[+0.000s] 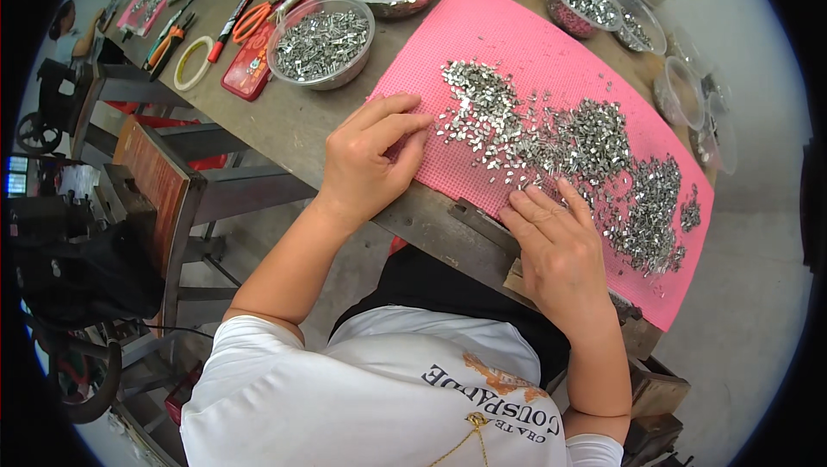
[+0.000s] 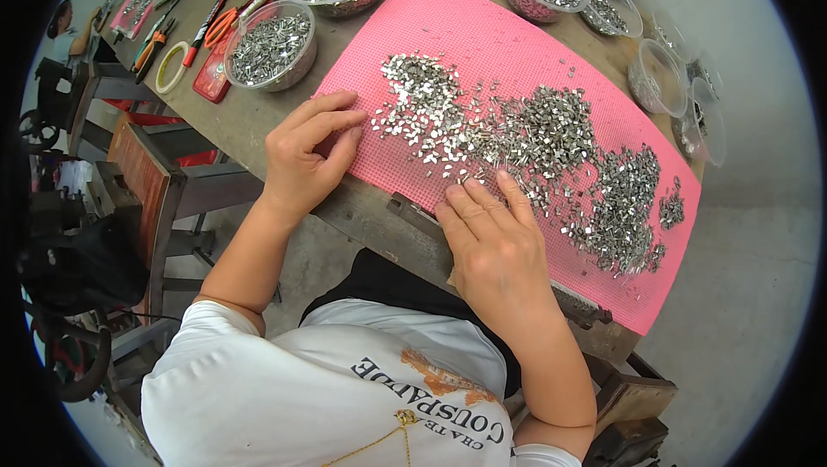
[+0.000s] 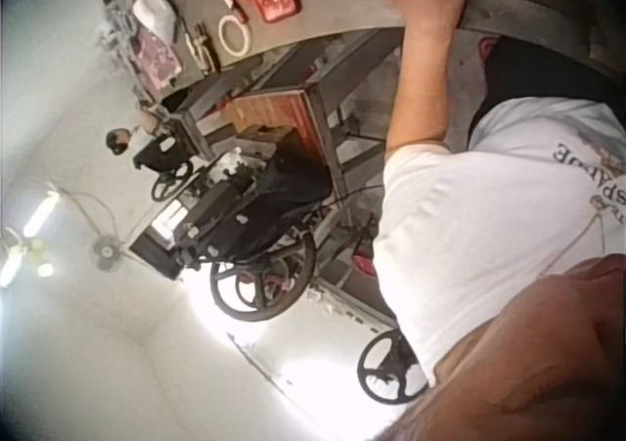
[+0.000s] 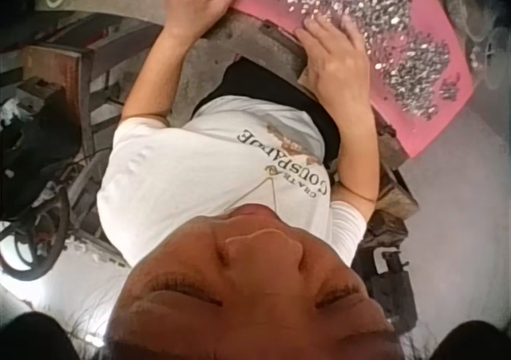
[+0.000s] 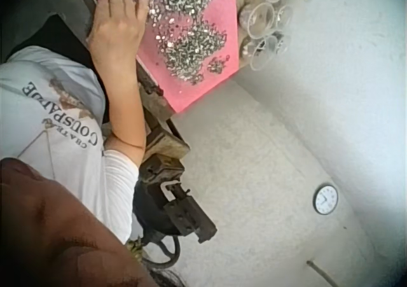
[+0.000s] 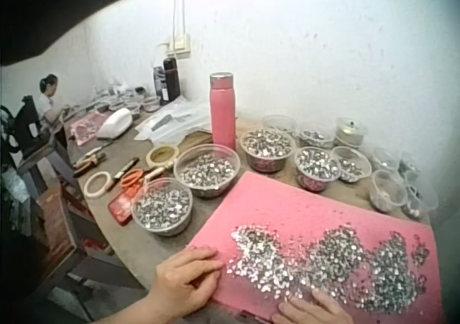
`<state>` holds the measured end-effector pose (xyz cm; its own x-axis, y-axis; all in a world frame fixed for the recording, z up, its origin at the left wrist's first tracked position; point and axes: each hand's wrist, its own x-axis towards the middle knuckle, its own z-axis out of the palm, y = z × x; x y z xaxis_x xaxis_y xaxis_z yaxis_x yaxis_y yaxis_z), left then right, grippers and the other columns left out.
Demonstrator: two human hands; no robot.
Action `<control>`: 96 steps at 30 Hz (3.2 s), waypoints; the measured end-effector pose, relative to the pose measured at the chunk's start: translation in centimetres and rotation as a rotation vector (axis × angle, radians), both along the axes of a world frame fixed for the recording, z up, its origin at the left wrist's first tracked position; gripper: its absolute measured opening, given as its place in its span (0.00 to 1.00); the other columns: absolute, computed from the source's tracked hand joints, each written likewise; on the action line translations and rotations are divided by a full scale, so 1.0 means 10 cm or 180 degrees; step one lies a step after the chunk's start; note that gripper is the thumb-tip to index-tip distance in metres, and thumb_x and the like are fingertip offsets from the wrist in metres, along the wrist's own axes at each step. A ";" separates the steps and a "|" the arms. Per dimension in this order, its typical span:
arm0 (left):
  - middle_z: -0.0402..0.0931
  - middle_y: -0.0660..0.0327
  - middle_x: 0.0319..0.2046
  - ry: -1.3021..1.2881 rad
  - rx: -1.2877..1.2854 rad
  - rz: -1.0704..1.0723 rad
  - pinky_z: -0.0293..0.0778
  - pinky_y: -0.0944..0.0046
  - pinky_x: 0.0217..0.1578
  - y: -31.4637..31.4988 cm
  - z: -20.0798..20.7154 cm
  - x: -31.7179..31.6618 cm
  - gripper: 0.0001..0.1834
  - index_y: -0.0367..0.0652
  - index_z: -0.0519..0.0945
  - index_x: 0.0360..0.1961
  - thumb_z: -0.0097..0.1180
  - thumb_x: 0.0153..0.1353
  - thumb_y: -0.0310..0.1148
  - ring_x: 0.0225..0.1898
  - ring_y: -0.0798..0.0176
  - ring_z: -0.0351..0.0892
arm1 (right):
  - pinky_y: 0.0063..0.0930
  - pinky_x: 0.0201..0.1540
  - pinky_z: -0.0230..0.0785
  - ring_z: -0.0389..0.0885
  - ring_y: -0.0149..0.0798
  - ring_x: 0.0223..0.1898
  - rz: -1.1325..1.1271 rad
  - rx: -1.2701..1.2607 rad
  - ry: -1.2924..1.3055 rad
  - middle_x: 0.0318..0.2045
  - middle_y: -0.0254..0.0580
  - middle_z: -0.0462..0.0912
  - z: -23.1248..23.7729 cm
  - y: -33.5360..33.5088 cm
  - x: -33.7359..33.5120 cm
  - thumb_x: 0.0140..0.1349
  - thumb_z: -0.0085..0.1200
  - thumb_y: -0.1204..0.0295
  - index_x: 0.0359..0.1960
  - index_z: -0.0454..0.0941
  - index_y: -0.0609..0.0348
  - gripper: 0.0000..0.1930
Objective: The person sorts small metal pieces on a mat and places them into a metal fixture by hand.
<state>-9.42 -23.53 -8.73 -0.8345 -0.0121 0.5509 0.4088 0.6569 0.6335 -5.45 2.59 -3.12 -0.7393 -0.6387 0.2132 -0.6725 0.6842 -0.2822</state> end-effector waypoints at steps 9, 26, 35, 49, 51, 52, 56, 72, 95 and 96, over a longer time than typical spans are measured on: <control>0.83 0.66 0.38 0.0075 -0.0629 -0.0367 0.75 0.56 0.43 -0.07 0.08 -0.16 0.06 0.49 0.89 0.34 0.71 0.54 0.30 0.42 0.58 0.82 | 0.55 0.68 0.65 0.81 0.49 0.58 -0.0045 -0.0166 0.0361 0.50 0.46 0.85 0.06 -0.04 -0.09 0.54 0.62 0.80 0.49 0.85 0.63 0.18; 0.79 0.64 0.38 0.0174 -0.0960 -0.0011 0.75 0.56 0.43 0.02 0.05 -0.20 0.05 0.46 0.84 0.38 0.65 0.61 0.28 0.43 0.55 0.81 | 0.45 0.58 0.69 0.82 0.46 0.50 -0.0081 -0.0686 0.0423 0.38 0.38 0.84 0.00 -0.13 -0.44 0.57 0.67 0.76 0.39 0.84 0.57 0.08; 0.81 0.63 0.38 0.0083 -0.1269 -0.0264 0.78 0.56 0.42 -0.03 0.16 -0.22 0.05 0.46 0.86 0.38 0.66 0.60 0.28 0.41 0.55 0.81 | 0.42 0.56 0.68 0.80 0.43 0.46 0.0313 -0.0424 0.0714 0.35 0.36 0.83 -0.10 -0.36 -0.77 0.57 0.66 0.74 0.35 0.84 0.55 0.05; 0.77 0.59 0.37 -0.0014 -0.2048 -0.0321 0.71 0.54 0.40 0.02 0.27 -0.35 0.05 0.43 0.81 0.37 0.63 0.61 0.29 0.40 0.53 0.78 | 0.38 0.55 0.67 0.78 0.38 0.42 0.0601 0.0435 0.1183 0.30 0.36 0.77 -0.08 -0.57 -0.87 0.57 0.56 0.73 0.26 0.79 0.55 0.04; 0.77 0.59 0.37 0.0169 -0.1907 -0.0340 0.70 0.53 0.41 0.02 0.23 -0.37 0.06 0.43 0.80 0.39 0.62 0.62 0.28 0.40 0.52 0.77 | 0.38 0.55 0.66 0.78 0.39 0.43 0.0504 0.0438 0.1247 0.31 0.36 0.77 -0.14 -0.57 -0.85 0.58 0.55 0.73 0.28 0.79 0.55 0.03; 0.77 0.59 0.37 0.0182 -0.1921 -0.0357 0.70 0.53 0.41 0.03 0.23 -0.35 0.06 0.43 0.80 0.39 0.62 0.62 0.28 0.40 0.52 0.77 | 0.38 0.55 0.66 0.78 0.39 0.43 0.0414 0.0452 0.1304 0.32 0.37 0.77 -0.15 -0.56 -0.83 0.59 0.54 0.72 0.30 0.79 0.54 0.02; 0.76 0.58 0.37 -0.0013 -0.0924 -0.0558 0.67 0.52 0.45 0.09 0.12 -0.28 0.05 0.45 0.78 0.40 0.60 0.64 0.28 0.44 0.52 0.77 | 0.40 0.56 0.63 0.77 0.45 0.45 0.0047 -0.0074 0.1004 0.36 0.39 0.78 -0.14 -0.32 -0.72 0.63 0.53 0.73 0.38 0.77 0.54 0.03; 0.81 0.60 0.41 -0.0051 -0.0593 -0.2174 0.67 0.56 0.48 1.18 0.31 0.34 0.11 0.45 0.79 0.37 0.63 0.53 0.22 0.45 0.54 0.79 | 0.41 0.52 0.62 0.76 0.49 0.46 -0.1744 -0.1106 0.0095 0.46 0.44 0.79 -0.20 1.01 0.93 0.61 0.58 0.83 0.43 0.75 0.58 0.11; 0.73 0.68 0.32 0.0402 -0.1440 -0.1924 0.66 0.59 0.41 1.74 0.26 0.55 0.09 0.49 0.80 0.34 0.65 0.51 0.34 0.35 0.64 0.75 | 0.35 0.41 0.66 0.72 0.38 0.32 -0.1564 0.0328 0.0775 0.29 0.39 0.69 -0.17 0.79 0.78 0.54 0.56 0.74 0.30 0.75 0.57 0.04; 0.73 0.68 0.32 0.0397 -0.1442 -0.1927 0.66 0.59 0.41 1.72 0.24 0.53 0.09 0.49 0.80 0.34 0.65 0.51 0.34 0.35 0.64 0.75 | 0.35 0.41 0.66 0.72 0.38 0.32 -0.1566 0.0325 0.0770 0.29 0.39 0.69 -0.17 0.80 0.77 0.54 0.56 0.74 0.30 0.75 0.57 0.04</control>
<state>-4.14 -6.31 -6.31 -0.5548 0.6769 0.4837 0.8309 0.4801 0.2812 2.28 10.54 -4.85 -0.8932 -0.2569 0.3690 -0.3042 0.9497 -0.0752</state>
